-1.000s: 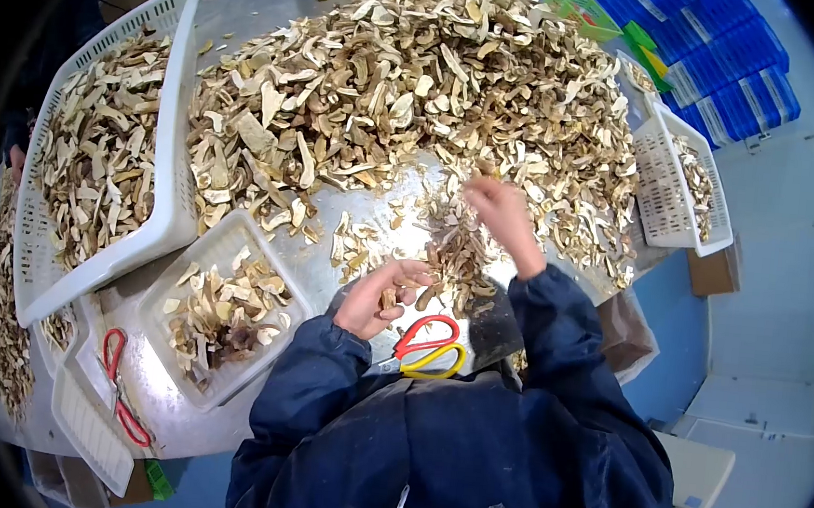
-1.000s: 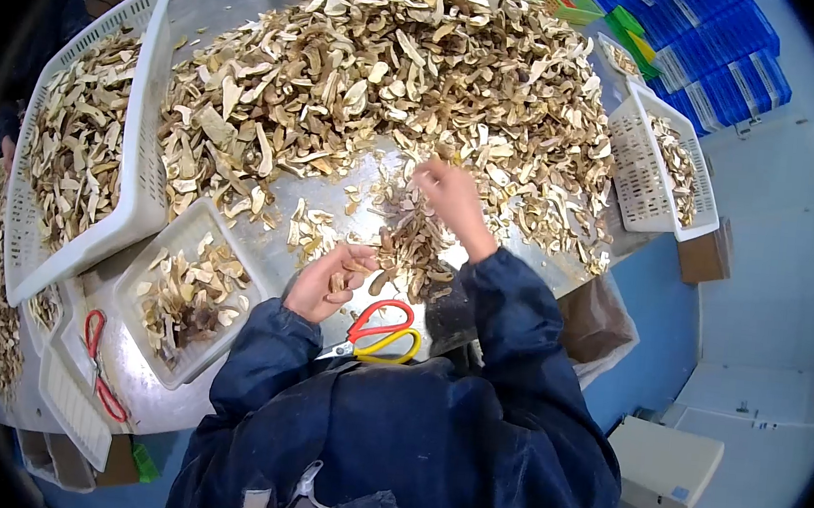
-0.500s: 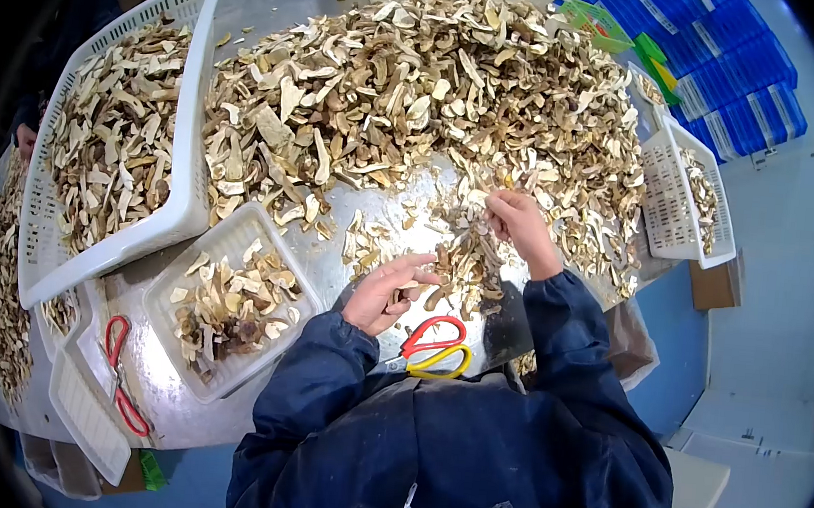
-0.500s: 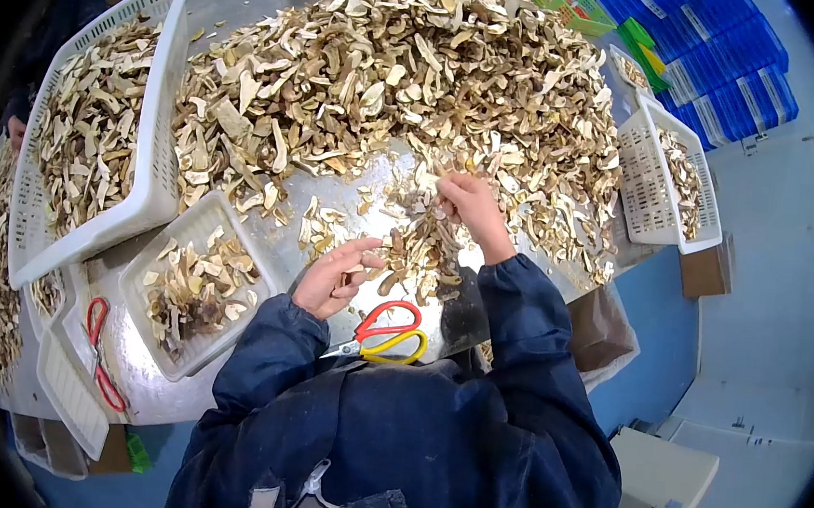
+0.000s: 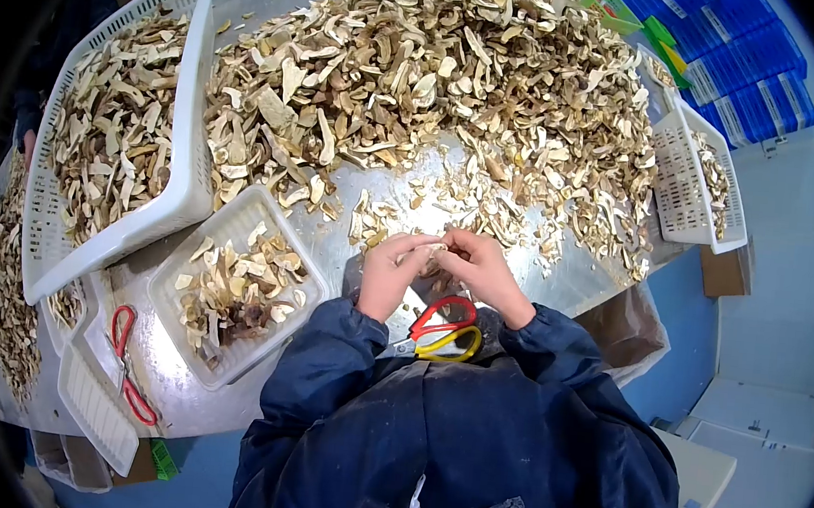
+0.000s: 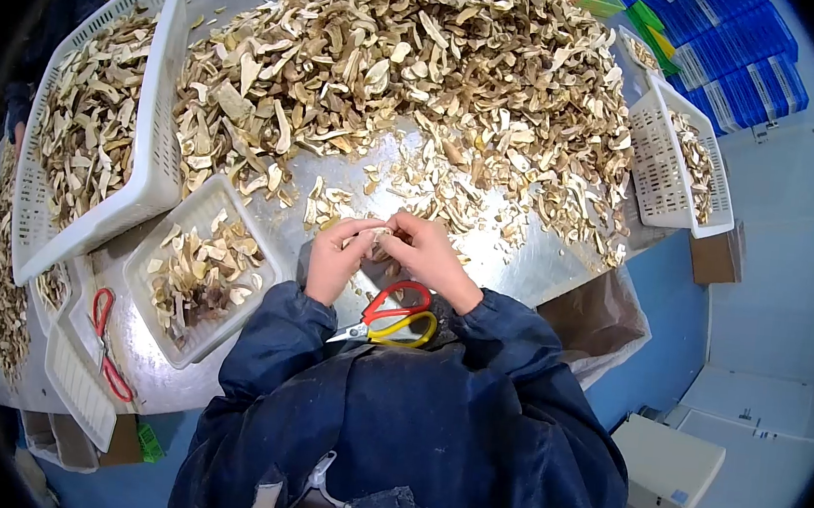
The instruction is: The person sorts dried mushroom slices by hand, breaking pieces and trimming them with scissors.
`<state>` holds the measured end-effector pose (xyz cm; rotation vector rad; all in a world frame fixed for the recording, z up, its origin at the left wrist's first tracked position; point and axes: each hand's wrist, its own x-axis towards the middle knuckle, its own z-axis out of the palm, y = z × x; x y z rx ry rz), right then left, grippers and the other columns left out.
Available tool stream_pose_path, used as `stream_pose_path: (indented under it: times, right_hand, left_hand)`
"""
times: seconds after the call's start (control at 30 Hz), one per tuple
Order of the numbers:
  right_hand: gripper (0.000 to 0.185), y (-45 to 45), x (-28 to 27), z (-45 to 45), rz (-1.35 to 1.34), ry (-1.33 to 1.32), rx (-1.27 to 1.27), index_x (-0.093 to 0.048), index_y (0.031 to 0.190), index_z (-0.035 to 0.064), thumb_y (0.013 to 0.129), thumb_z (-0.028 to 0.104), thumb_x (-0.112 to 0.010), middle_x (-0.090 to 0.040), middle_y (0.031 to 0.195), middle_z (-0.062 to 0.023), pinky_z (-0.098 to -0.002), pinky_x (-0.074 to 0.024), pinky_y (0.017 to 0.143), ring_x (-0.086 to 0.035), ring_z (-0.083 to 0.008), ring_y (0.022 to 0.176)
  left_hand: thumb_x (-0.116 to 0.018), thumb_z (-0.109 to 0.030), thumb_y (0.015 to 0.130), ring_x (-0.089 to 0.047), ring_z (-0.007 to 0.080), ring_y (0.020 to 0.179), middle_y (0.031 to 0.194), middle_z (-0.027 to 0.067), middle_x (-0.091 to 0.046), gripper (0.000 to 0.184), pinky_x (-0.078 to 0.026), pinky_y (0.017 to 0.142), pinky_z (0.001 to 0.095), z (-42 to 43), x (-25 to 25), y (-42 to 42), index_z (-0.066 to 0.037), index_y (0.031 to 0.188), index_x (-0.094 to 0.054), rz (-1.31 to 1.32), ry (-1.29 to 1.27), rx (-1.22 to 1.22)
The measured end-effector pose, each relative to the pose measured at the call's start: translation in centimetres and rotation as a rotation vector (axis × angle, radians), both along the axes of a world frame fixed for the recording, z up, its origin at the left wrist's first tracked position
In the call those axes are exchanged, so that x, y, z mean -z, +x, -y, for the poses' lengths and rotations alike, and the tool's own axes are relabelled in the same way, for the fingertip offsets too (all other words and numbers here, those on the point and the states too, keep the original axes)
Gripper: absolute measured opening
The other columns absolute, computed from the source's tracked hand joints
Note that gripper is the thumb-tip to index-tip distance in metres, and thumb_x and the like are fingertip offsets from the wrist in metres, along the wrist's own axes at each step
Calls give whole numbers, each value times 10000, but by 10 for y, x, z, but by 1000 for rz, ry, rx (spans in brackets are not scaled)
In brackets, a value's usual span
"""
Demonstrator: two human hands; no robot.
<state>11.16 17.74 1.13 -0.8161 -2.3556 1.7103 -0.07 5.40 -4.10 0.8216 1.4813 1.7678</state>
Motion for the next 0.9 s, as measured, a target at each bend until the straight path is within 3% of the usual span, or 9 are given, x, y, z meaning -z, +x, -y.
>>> stream_pose_path:
  times: [0.03,0.13,0.33,0.37,0.47,0.53,0.63,0.83,0.9]
  right_hand:
    - [155,-1,1,2,0,46,10,-576,798,9,865,148,-584,-575,641,13,-225,-399,509,-506,-45,566]
    - [157,-3,3,6,5,108,47,-576,801,3,862,148,-574,-591,639,-2,-232,-403,503,-513,-57,550]
    - [216,-3,-12,3,-14,-315,65,-560,748,9,875,183,-568,-562,593,-4,-227,-396,490,-496,-56,521]
    - [226,-4,-16,0,0,-351,52,-558,738,12,877,190,-569,-557,585,-3,-226,-391,485,-488,-54,515]
    - [233,-5,-6,-6,21,-12,114,-561,730,20,878,198,-581,-547,574,10,-226,-374,471,-462,-54,506]
    - [237,3,-4,-8,40,170,80,-607,781,8,858,232,-609,-542,568,-39,-266,-394,496,-474,-97,512]
    - [252,0,-6,1,-29,121,26,-599,795,0,877,237,-581,-546,579,-95,-299,-429,520,-526,-131,518]
    - [205,4,5,-7,-18,-353,-21,-606,848,28,893,227,-577,-592,681,3,-252,-457,595,-558,-98,634]
    - [199,3,-2,-16,-38,-206,-5,-626,924,33,869,222,-600,-621,760,-27,-254,-469,644,-581,-110,694]
  left_hand:
    - [-560,-99,903,-484,53,585,714,-7,-563,193,-391,535,186,-1,1,0,-57,1052,-676,-173,36,-47]
    - [-571,-79,893,-537,76,627,741,-4,-585,188,-439,598,197,-2,-1,5,-26,1037,-680,-257,28,-111]
    - [-551,-99,911,-463,30,568,735,1,-569,148,-321,477,156,2,-3,0,-38,1036,-600,533,-84,113]
    - [-547,-118,918,-391,13,516,716,2,-553,127,-244,439,152,0,-1,2,-65,1034,-557,587,-84,99]
    - [-590,-174,900,-380,2,516,702,-15,-567,179,-259,447,155,2,-1,-1,-54,1032,-584,628,-101,96]
    - [-590,-151,889,-368,4,507,692,-11,-561,176,-251,442,158,2,-4,-1,-49,1032,-579,604,-128,79]
    - [-583,-137,894,-402,6,531,711,-18,-562,133,-258,446,153,1,-2,2,-53,998,-578,570,-114,157]
    - [-565,-101,906,-470,22,609,783,-10,-551,97,-271,445,139,5,-1,-5,-68,997,-555,843,18,299]
    - [-532,-132,925,-503,48,676,823,-6,-545,114,-320,479,148,7,8,-9,-83,1028,-535,951,113,342]
